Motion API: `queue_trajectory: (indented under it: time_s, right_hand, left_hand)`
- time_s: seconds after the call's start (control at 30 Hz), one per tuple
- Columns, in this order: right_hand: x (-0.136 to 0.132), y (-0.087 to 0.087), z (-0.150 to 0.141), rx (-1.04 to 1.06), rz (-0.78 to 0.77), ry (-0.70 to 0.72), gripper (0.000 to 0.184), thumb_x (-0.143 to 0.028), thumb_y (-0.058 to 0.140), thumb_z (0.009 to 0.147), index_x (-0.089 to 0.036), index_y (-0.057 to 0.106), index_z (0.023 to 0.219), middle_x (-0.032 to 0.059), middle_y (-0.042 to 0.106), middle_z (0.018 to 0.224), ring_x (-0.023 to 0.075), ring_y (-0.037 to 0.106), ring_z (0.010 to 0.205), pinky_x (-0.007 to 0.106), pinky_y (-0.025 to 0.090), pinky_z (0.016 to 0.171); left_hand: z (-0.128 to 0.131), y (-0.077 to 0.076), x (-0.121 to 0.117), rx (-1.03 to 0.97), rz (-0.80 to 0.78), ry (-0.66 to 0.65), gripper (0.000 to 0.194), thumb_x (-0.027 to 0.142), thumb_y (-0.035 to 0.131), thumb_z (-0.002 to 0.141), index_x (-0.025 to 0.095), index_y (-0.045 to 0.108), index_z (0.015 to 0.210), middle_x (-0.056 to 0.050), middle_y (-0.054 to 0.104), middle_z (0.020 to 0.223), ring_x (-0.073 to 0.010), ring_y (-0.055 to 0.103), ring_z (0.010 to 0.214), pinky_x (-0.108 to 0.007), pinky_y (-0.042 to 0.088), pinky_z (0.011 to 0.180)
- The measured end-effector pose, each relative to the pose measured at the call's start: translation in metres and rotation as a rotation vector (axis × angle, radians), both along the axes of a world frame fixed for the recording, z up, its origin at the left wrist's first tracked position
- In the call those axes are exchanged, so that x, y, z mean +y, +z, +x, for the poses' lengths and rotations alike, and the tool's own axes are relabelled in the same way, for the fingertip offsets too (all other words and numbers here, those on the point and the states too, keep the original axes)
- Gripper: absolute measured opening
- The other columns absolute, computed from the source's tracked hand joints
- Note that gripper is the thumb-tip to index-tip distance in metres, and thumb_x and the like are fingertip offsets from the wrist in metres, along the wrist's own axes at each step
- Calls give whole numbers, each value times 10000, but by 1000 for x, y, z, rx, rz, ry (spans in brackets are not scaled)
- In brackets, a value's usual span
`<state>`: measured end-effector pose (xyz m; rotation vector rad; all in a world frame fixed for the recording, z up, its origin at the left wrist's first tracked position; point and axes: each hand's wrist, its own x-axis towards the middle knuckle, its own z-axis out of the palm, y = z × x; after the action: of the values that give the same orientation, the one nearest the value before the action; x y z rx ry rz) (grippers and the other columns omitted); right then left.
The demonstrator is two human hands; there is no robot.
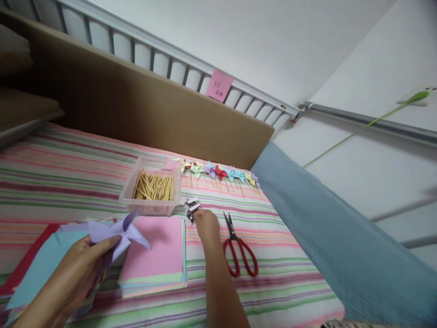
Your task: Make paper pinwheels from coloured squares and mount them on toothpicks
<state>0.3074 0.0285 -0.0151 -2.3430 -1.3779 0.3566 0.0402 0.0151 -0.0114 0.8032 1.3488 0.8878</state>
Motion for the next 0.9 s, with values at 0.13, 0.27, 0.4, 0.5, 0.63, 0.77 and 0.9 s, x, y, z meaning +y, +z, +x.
queue_trajectory:
  time_s: [0.13,0.27,0.4,0.5,0.63,0.77,0.9]
  right_hand:
    - [7,-12,-1,-37,-59,54,224,-305,536,865,-148,638,743,13,664,752,139,611,715,297,463,689]
    - [13,-20,1,-50,-122,71,209,-334,526,884,-152,630,885,29,661,890,149,622,809,336,490,756]
    - [15,-23,-1,-75,-189,79,231,-353,517,886,-151,626,856,26,656,867,143,618,773,325,493,735]
    - [15,-22,-2,-99,-201,79,246,-348,503,889,-147,624,817,22,649,813,141,604,738,316,474,706]
    - [15,-23,-2,-102,-171,97,184,-254,515,837,-185,662,749,39,667,774,148,588,714,242,368,586]
    - [15,-25,-2,-87,-126,80,199,-251,502,800,-211,676,710,41,669,740,155,575,669,239,263,508]
    - [14,-24,-2,-49,-45,56,210,-267,482,795,-215,673,724,36,658,709,162,559,643,236,259,507]
  left_hand:
    - [1,5,-2,-94,-45,-14,260,383,631,668,207,464,574,79,397,328,-89,317,289,-202,175,327]
    - [3,11,-3,-145,-19,8,223,346,673,616,196,508,600,84,416,330,-86,335,281,-195,195,312]
    - [4,18,-4,-138,29,16,214,339,670,620,179,533,584,73,409,322,-83,324,273,-200,185,301]
    - [5,24,-4,-214,63,45,176,280,689,588,162,559,586,59,461,383,-76,355,317,-198,232,323]
    - [4,25,-4,-249,103,66,176,249,688,574,152,546,533,42,490,432,-68,375,360,-188,255,342]
    - [4,22,-4,-215,105,42,172,262,655,612,164,533,541,65,435,381,-65,339,315,-191,231,319]
    - [1,19,-4,-156,85,18,200,306,635,641,177,512,550,69,421,363,-77,346,293,-198,229,312]
